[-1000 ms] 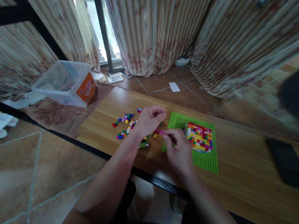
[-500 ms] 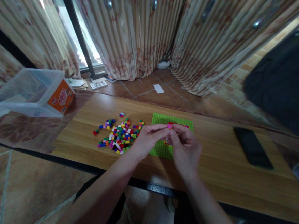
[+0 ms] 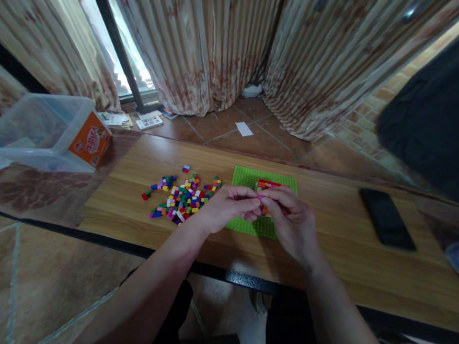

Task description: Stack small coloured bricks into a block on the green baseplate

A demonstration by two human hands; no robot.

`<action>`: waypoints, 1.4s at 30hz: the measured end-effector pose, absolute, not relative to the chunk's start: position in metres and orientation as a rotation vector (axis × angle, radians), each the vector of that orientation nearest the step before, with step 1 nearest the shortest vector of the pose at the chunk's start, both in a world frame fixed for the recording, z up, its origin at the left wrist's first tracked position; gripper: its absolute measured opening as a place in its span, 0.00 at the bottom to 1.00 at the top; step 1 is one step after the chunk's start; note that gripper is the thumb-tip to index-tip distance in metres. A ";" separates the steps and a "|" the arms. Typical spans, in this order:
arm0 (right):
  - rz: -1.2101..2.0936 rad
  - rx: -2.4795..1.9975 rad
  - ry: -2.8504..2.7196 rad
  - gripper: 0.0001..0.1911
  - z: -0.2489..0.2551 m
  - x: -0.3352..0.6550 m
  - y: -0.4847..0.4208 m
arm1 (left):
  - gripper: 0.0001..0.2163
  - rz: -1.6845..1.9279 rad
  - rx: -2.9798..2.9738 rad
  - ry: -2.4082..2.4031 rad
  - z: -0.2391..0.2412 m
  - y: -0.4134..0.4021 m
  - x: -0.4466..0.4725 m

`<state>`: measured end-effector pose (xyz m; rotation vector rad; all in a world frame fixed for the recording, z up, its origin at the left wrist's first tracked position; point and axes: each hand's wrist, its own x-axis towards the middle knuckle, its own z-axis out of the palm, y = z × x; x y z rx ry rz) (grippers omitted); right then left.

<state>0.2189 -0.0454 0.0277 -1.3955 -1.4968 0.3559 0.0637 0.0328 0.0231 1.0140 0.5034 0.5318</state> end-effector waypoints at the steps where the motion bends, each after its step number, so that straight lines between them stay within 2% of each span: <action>1: 0.330 -1.404 -1.493 0.08 0.027 0.218 -0.046 | 0.15 0.524 0.966 0.513 0.023 0.032 0.064; 9: 0.058 -1.500 -1.437 0.08 0.029 0.222 -0.048 | 0.12 0.594 0.827 0.620 0.019 0.028 0.074; 15: 0.085 -1.609 -1.499 0.09 0.028 0.254 -0.054 | 0.07 0.749 1.021 0.771 0.014 0.040 0.074; 24: 0.110 -1.678 -1.687 0.11 0.020 0.273 -0.067 | 0.02 0.726 1.112 0.847 0.013 0.040 0.077; 42: 0.008 -1.693 -1.658 0.06 0.010 0.264 -0.060 | 0.02 0.707 1.242 0.837 0.009 0.041 0.078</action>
